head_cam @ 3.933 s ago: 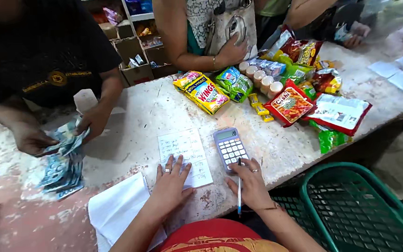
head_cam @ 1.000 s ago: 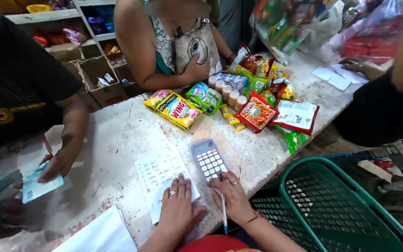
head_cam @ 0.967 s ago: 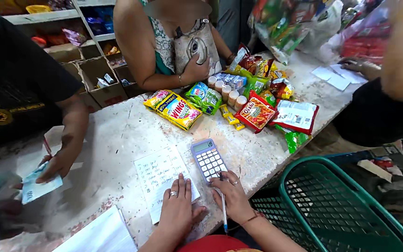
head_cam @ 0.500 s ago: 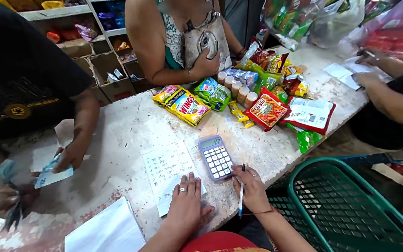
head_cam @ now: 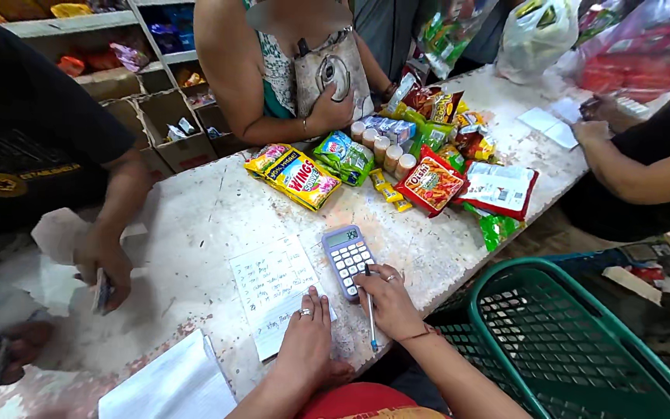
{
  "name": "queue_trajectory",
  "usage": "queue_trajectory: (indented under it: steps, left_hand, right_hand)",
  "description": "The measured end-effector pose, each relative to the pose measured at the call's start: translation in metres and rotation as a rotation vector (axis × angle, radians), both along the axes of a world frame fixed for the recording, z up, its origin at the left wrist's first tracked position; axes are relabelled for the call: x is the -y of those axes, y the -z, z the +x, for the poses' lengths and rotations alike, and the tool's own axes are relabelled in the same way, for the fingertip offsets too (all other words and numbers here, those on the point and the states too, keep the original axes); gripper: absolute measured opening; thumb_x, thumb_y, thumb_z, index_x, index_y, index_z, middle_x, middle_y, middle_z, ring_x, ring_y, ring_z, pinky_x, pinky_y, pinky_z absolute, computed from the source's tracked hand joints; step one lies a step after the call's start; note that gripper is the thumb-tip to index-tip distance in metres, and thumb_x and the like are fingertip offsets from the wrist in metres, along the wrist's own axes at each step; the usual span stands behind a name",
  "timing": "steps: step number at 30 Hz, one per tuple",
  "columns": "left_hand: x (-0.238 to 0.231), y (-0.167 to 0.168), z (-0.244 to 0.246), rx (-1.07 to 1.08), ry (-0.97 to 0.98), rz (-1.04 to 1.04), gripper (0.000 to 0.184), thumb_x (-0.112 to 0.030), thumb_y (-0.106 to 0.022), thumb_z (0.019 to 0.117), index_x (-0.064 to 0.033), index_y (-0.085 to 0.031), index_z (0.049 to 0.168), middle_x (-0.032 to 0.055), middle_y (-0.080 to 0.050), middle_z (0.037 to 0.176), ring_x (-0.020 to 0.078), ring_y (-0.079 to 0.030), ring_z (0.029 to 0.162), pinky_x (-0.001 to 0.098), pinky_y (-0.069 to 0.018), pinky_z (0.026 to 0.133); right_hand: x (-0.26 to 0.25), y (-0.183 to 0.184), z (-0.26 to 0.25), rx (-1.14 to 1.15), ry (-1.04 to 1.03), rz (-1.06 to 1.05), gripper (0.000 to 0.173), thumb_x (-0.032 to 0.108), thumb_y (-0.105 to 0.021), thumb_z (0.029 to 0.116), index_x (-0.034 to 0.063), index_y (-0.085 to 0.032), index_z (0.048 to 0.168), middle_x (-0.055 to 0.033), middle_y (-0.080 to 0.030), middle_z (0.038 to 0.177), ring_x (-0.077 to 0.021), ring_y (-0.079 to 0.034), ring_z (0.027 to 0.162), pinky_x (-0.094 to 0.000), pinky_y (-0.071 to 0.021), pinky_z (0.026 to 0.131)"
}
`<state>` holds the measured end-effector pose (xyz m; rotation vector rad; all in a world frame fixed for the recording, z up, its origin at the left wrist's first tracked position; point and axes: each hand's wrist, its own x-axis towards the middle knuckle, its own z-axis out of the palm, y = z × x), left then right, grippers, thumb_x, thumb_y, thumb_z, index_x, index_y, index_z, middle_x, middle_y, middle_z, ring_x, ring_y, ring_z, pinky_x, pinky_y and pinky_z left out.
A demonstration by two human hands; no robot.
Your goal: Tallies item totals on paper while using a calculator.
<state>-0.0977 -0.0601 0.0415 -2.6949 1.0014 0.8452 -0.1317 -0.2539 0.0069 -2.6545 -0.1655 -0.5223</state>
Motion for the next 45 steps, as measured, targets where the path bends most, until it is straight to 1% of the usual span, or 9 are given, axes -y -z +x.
queue_trajectory:
  steps: [8,12,17,21,28,30,32,37,45]
  left_hand:
    - [0.005,-0.002,0.0,-0.024,-0.023,0.035,0.139,-0.083,-0.067,0.0721,0.0097,-0.011,0.159,0.0302,-0.009,0.167,0.0418,-0.023,0.154,0.0489,-0.0383,0.114]
    - [0.002,0.0,0.0,-0.022,-0.027,-0.005,0.139,-0.082,-0.068,0.0718,0.0105,-0.013,0.159,0.0308,-0.01,0.167,0.0427,-0.023,0.153,0.0497,-0.0392,0.113]
    - [0.003,-0.003,0.0,-0.023,-0.029,0.006,0.138,-0.082,-0.069,0.0714,0.0103,-0.014,0.159,0.0303,-0.012,0.167,0.0424,-0.025,0.153,0.0489,-0.0404,0.112]
    - [0.004,-0.003,-0.002,-0.056,-0.037,0.011,0.134,-0.079,-0.068,0.0753,0.0097,-0.013,0.159,0.0308,-0.009,0.167,0.0439,-0.019,0.154,0.0514,-0.0359,0.116]
    - [-0.013,-0.002,-0.02,-0.075,0.049,-0.085,0.093,-0.057,-0.055,0.0993,0.0088,-0.024,0.157,0.0311,-0.016,0.166,0.0477,-0.022,0.153,0.053,-0.0373,0.116]
    - [-0.026,0.009,-0.021,0.058,0.113,-0.215,0.066,-0.038,-0.052,0.1053,0.0064,-0.04,0.152,0.0287,-0.033,0.161,0.0452,-0.036,0.148,0.0506,-0.0433,0.112]
    - [-0.04,0.028,-0.021,0.262,0.156,-0.4,0.045,-0.008,-0.06,0.097,-0.0012,-0.058,0.141,0.0207,-0.052,0.151,0.0393,-0.055,0.135,0.0474,-0.0547,0.098]
    - [-0.058,0.048,-0.009,0.467,0.2,-0.605,0.048,0.002,-0.068,0.0861,-0.0163,-0.069,0.13,0.0065,-0.064,0.14,0.0339,-0.067,0.118,0.0493,-0.0588,0.08]
    - [-0.055,0.05,0.004,0.465,0.118,-0.554,0.059,0.013,-0.062,0.0844,-0.0152,-0.066,0.136,0.0046,-0.06,0.146,0.0347,-0.062,0.127,0.0512,-0.0556,0.089]
  right_hand:
    - [0.011,-0.012,0.034,-0.143,0.11,0.094,0.026,0.017,-0.055,0.0995,0.0081,-0.075,0.113,-0.0057,-0.076,0.113,-0.0333,-0.061,0.127,-0.0554,-0.0384,0.114]
    - [0.012,-0.006,0.015,0.013,0.108,0.179,0.023,0.016,-0.056,0.096,0.0073,-0.076,0.105,-0.0059,-0.077,0.104,-0.0291,-0.069,0.112,-0.0509,-0.0481,0.106]
    - [0.002,0.009,-0.01,0.128,0.058,0.147,0.024,0.013,-0.058,0.0943,0.0106,-0.076,0.11,-0.0046,-0.077,0.106,-0.0267,-0.067,0.114,-0.0452,-0.0482,0.105]
    - [-0.006,0.0,0.0,0.023,0.05,0.035,0.022,0.011,-0.059,0.0935,0.0109,-0.075,0.108,-0.0042,-0.077,0.105,-0.0356,-0.065,0.122,-0.0638,-0.0388,0.11]
    - [0.0,-0.018,0.029,-0.158,0.069,0.078,0.027,0.017,-0.056,0.0981,0.0088,-0.075,0.114,-0.0061,-0.076,0.114,-0.0346,-0.059,0.13,-0.0599,-0.0332,0.116]
    - [0.007,-0.014,0.016,0.015,0.106,0.077,0.023,0.014,-0.057,0.0946,0.0081,-0.077,0.104,-0.0063,-0.077,0.103,-0.035,-0.065,0.119,-0.0588,-0.0415,0.11]
    - [0.016,-0.002,0.0,0.098,0.148,0.055,0.02,0.012,-0.057,0.0933,0.0093,-0.076,0.097,-0.005,-0.077,0.096,-0.0328,-0.068,0.111,-0.0554,-0.0446,0.106]
    - [0.029,0.022,-0.028,0.091,0.109,0.11,0.026,0.008,-0.055,0.0921,0.0087,-0.075,0.109,-0.0044,-0.077,0.114,-0.0245,-0.071,0.11,-0.0507,-0.0466,0.107]
    - [0.022,0.041,-0.026,0.202,0.142,0.019,0.019,0.018,-0.058,0.0984,0.0103,-0.076,0.101,-0.0064,-0.076,0.115,-0.0246,-0.071,0.11,-0.0418,-0.0521,0.101]
